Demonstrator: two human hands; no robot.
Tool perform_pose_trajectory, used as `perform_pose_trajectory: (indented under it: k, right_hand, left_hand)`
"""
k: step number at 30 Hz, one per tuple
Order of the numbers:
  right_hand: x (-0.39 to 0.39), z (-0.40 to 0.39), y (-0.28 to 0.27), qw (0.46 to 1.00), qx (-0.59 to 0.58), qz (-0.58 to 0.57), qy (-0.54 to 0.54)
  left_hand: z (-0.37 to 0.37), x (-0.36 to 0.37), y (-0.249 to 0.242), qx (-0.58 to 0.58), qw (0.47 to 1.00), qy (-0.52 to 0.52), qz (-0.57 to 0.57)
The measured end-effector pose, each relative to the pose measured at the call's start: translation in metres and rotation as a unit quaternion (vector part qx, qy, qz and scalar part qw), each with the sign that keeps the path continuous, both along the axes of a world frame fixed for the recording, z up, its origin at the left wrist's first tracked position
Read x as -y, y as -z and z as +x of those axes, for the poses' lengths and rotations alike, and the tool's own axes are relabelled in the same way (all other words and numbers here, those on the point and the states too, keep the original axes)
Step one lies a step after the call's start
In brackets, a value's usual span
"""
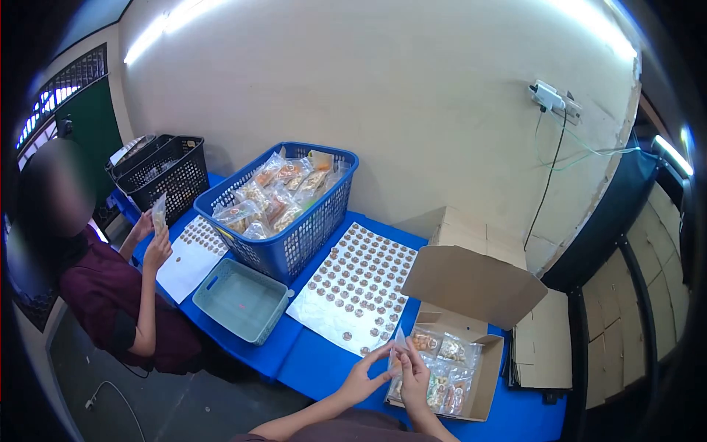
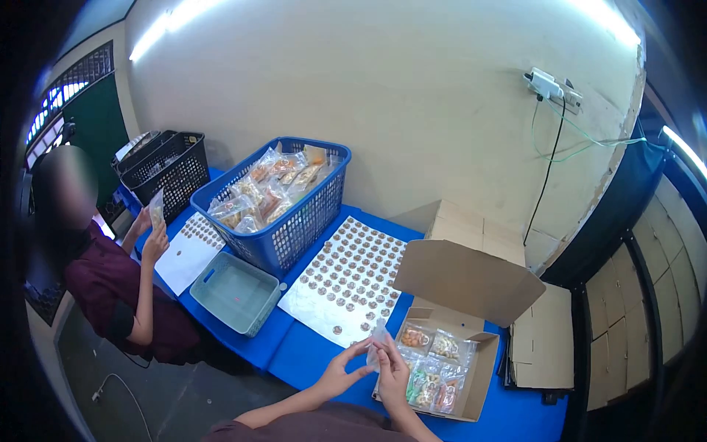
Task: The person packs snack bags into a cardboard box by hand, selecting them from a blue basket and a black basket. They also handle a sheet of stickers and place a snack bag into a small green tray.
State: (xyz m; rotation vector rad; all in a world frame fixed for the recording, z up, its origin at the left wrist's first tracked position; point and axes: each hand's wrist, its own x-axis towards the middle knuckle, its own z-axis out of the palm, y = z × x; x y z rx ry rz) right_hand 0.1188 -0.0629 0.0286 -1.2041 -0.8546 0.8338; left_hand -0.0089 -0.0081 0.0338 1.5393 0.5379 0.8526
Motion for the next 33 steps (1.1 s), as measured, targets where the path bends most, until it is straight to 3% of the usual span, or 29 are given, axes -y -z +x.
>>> perform_pose_trajectory:
  k: [2,3,6,7,11,12,13,14,16,18,21,22,25,29,33]
  right_hand:
    - [-0.004,0.006,0.002,0.999,-0.024,-0.018,0.019]
    - [-0.004,0.014,0.008,0.989,0.120,-0.059,0.065]
    - [-0.002,0.030,0.013,0.970,0.228,-0.085,0.021]
    - [-0.001,0.029,0.002,0.988,0.131,-0.069,-0.032]
    - [0.007,0.040,0.020,0.996,0.040,-0.071,-0.041]
    - [0.009,0.037,0.020,0.998,-0.034,-0.040,-0.030]
    - [0.009,0.038,0.018,0.994,-0.105,-0.009,-0.022]
    - [0.010,0.041,0.013,0.994,-0.103,-0.008,-0.022]
    - [0.010,0.046,0.004,0.985,-0.162,0.047,-0.032]
    - [0.003,0.052,0.002,0.989,-0.113,0.086,-0.035]
    - [-0.004,0.059,-0.004,0.947,-0.215,0.163,0.173]
    - [-0.004,0.059,-0.006,0.947,-0.213,0.164,0.174]
    - [-0.006,0.044,-0.006,0.928,-0.265,0.129,0.229]
    - [-0.001,0.016,0.022,0.955,-0.285,0.025,0.080]
    - [-0.002,-0.008,-0.011,0.951,-0.304,0.005,-0.047]
  left_hand:
    - [-0.005,-0.001,0.005,-0.025,1.000,-0.003,-0.011]
    - [-0.007,-0.002,0.012,-0.038,0.998,0.007,-0.042]
    - [-0.011,-0.003,0.019,-0.032,0.997,0.003,-0.071]
    - [-0.013,-0.005,0.019,-0.058,0.996,0.006,-0.061]
    - [-0.017,-0.008,0.006,-0.066,0.997,-0.025,-0.021]
    - [-0.017,-0.009,0.002,-0.070,0.997,-0.021,-0.014]
    - [-0.012,-0.008,-0.003,-0.046,0.996,-0.043,0.058]
    - [-0.008,-0.005,-0.006,-0.020,0.990,-0.067,0.126]
    - [-0.006,-0.007,-0.010,-0.024,0.992,-0.055,0.112]
    - [-0.004,-0.010,-0.010,-0.022,0.999,-0.027,0.020]
    - [-0.006,-0.016,-0.013,0.080,0.992,-0.098,0.030]
    - [-0.006,-0.017,-0.013,0.081,0.991,-0.097,0.030]
    - [-0.003,-0.020,0.004,-0.091,0.986,0.006,0.143]
    - [0.007,-0.005,0.029,-0.154,0.970,-0.054,0.181]
    - [0.005,-0.014,0.041,-0.135,0.977,-0.080,0.145]
